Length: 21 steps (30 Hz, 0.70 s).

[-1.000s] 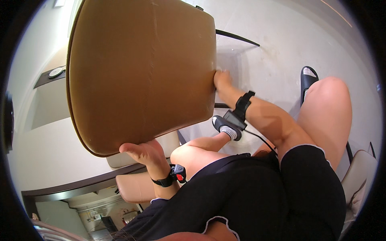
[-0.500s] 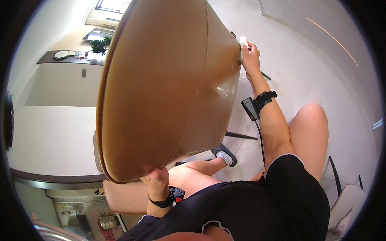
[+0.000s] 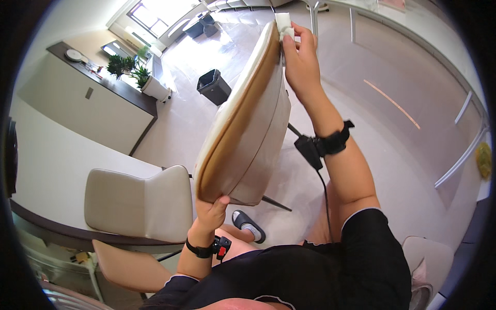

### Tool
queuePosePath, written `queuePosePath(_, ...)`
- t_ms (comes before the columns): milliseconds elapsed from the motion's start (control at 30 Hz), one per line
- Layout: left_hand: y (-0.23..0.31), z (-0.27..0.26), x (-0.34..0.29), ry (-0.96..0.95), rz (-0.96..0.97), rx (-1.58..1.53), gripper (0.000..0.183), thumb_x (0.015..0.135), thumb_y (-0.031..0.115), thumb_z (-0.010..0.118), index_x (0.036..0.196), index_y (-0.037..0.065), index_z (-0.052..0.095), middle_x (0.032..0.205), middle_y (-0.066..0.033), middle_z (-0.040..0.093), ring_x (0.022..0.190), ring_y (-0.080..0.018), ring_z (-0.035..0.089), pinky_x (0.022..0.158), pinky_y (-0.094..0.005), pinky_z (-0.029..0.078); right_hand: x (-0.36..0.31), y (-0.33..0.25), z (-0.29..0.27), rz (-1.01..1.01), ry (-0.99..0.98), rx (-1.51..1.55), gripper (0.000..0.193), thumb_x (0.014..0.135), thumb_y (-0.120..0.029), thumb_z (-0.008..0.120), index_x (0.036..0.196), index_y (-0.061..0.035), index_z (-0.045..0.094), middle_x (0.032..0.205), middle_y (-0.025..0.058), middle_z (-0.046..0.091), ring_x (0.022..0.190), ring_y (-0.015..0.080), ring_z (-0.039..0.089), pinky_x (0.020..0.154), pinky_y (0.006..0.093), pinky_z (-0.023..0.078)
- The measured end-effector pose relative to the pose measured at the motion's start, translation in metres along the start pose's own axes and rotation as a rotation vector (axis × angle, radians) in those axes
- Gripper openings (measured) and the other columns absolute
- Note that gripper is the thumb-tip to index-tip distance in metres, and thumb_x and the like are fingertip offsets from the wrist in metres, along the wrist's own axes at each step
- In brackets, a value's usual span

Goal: The recorder is cleaning the seat and legs of several chairs in a dining area using a wet cloth and cleaning solution.

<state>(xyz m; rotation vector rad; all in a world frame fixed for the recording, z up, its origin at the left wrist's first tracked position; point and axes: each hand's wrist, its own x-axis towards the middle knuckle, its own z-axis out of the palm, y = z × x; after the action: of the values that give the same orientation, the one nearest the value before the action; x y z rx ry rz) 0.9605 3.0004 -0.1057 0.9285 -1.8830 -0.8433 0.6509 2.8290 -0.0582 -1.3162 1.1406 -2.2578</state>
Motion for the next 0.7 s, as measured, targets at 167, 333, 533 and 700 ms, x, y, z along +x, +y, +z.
queuePosePath(167, 0.012, 0.016, 0.035, 0.055, 0.282, 0.010, 0.087, 0.089, 0.042, 0.074, 0.152, -0.002, 0.034, 0.140, -0.0217, 0.046, 0.126, -0.0349, 0.047, 0.108, -0.0432, 0.037, -0.072, -0.068, -0.006, -0.321, -0.064, -0.170, 0.037, 0.104, -0.016, 0.049, 0.139, -0.0027, 0.048, 0.132, 0.0133, 0.043, 0.119, 0.0231, 0.045, 0.102, 0.0344, 0.040)
queuePosePath(333, 0.019, 0.017, 0.037, 0.055, 0.352, 0.073, 0.078, 0.093, 0.035, 0.071, 0.153, 0.000, 0.035, 0.143, -0.0191, 0.046, 0.131, -0.0342, 0.045, 0.112, -0.0414, 0.034, -0.129, -0.117, -0.043, 0.011, -0.331, 0.188, 0.041, 0.104, -0.013, 0.048, 0.143, -0.0037, 0.040, 0.136, 0.0111, 0.044, 0.123, 0.0221, 0.047, 0.105, 0.0339, 0.039)
queuePosePath(533, 0.022, 0.016, 0.017, 0.210, 0.387, 0.021, 0.073, 0.084, 0.012, 0.078, 0.148, 0.004, 0.044, 0.135, -0.0185, 0.055, 0.122, -0.0375, 0.052, 0.106, -0.0427, 0.039, -0.127, -0.210, -0.115, 0.467, -0.440, 0.358, 0.048, 0.107, -0.029, 0.033, 0.145, -0.0002, 0.039, 0.130, 0.0206, 0.058, 0.106, 0.0324, 0.065, 0.084, 0.0397, 0.052)
queuePosePath(700, -0.003, 0.037, 0.017, 0.151, 0.355, 0.162, 0.068, 0.094, 0.021, 0.069, 0.153, 0.005, 0.039, 0.156, -0.0146, 0.042, 0.144, -0.0370, 0.035, 0.120, -0.0444, 0.024, -0.136, -0.273, -0.237, 0.451, -0.178, -0.080, 0.049, 0.107, -0.034, 0.038, 0.144, -0.0018, 0.044, 0.122, 0.0174, 0.064, 0.100, 0.0275, 0.067, 0.079, 0.0352, 0.052)
